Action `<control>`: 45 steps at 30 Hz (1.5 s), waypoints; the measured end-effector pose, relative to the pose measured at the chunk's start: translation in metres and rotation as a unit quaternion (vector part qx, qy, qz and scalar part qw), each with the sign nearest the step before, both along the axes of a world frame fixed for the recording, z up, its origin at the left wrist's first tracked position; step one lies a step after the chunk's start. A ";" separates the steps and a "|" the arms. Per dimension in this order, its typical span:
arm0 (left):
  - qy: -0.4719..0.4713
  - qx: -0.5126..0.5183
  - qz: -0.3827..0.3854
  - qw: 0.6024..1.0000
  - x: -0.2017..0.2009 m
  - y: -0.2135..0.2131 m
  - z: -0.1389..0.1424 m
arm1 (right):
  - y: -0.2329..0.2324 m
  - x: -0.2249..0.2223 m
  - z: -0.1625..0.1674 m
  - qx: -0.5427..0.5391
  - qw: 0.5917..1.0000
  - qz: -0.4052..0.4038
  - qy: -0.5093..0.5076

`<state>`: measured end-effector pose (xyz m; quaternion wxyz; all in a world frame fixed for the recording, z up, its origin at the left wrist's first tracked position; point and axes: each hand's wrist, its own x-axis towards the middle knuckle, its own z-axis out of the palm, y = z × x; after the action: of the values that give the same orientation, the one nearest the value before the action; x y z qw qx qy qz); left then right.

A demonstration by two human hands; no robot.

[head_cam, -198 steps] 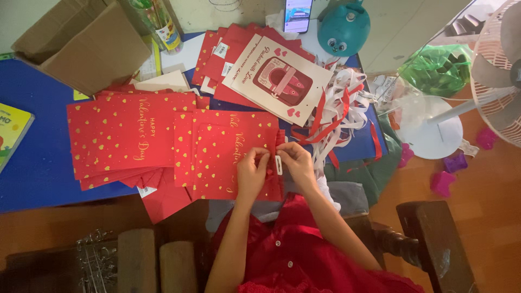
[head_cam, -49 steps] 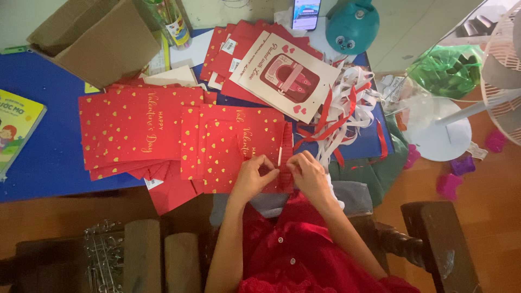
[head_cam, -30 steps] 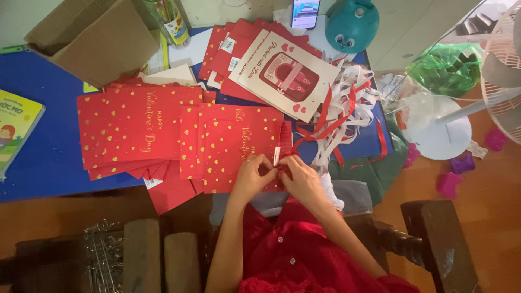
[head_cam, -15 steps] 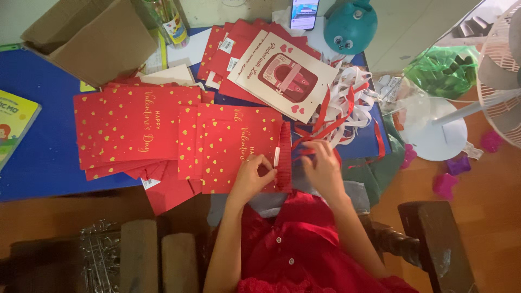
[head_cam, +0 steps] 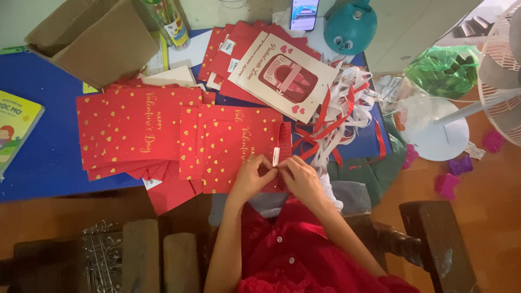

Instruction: The person sits at a table assembling red Valentine's Day gift bags. They open each bag, place a greeting card inside, thread a ribbon handle through the bag's holes, and attach a small tag, working through the bags one at a time.

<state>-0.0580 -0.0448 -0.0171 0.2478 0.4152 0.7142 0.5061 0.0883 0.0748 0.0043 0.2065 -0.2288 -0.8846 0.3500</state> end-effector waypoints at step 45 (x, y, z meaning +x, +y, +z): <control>-0.053 -0.007 -0.053 0.997 -0.007 -0.002 -0.003 | 0.000 0.002 0.004 -0.078 0.993 0.012 -0.085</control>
<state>-0.0653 -0.0464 -0.0205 0.3144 0.4233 0.6809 0.5083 0.0906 0.0745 0.0086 0.1077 -0.2629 -0.8716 0.3994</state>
